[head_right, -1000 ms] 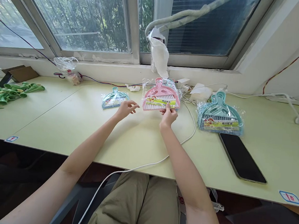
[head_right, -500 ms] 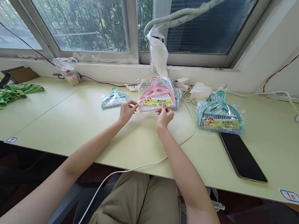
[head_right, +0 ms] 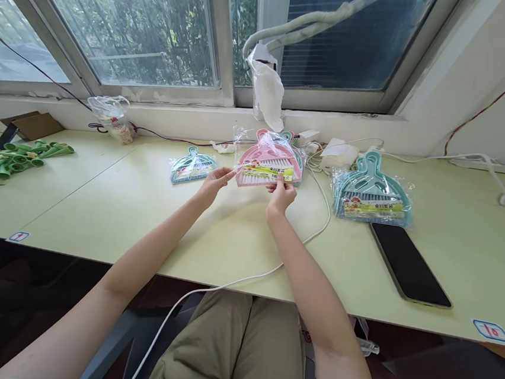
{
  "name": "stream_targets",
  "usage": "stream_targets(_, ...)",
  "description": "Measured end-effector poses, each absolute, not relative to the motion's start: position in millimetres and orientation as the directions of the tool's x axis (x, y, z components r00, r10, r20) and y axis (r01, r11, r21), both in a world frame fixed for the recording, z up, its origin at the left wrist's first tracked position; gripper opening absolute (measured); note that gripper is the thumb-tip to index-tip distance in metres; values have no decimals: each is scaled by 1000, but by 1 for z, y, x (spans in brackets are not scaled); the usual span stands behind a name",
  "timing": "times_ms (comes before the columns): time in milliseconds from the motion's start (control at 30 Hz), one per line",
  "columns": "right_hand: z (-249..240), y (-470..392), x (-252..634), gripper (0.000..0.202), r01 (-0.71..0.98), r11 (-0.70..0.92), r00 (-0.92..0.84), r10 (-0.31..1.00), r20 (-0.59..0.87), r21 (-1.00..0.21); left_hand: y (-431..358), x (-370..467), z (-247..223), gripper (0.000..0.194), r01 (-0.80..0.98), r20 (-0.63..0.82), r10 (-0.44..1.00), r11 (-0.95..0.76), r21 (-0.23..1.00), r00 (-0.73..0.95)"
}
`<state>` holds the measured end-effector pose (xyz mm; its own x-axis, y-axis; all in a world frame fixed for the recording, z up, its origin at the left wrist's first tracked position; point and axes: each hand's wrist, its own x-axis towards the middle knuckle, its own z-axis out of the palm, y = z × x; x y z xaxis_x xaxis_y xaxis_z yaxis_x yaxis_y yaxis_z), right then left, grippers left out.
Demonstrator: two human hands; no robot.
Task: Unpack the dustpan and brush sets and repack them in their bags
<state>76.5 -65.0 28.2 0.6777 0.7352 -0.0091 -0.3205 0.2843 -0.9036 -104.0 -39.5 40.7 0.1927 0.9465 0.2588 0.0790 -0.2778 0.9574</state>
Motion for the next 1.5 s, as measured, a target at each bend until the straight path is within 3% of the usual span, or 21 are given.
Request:
stream_targets(267,30,-66,76,35,-342,279,673,739,-26,-897,-40,-112,48,32,177,325,913,-372,911,248)
stream_targets(667,23,-64,71,32,-457,199,609,780,-142,-867,-41,-104,46,31,222,430,898,-440,870,91)
stream_targets(867,27,-65,73,35,-500,150,575,794,-197,-853,-46,-111,56,31,97,375,890,-410,907,261)
stream_targets(1133,29,-66,76,36,-519,139,580,782,-228,-843,-46,-120,61,28,178,382,826,-486,856,416)
stream_targets(1500,23,-65,75,26,-540,136,580,776,-250,-831,-44,-110,54,19,232,504,819,-565,792,275)
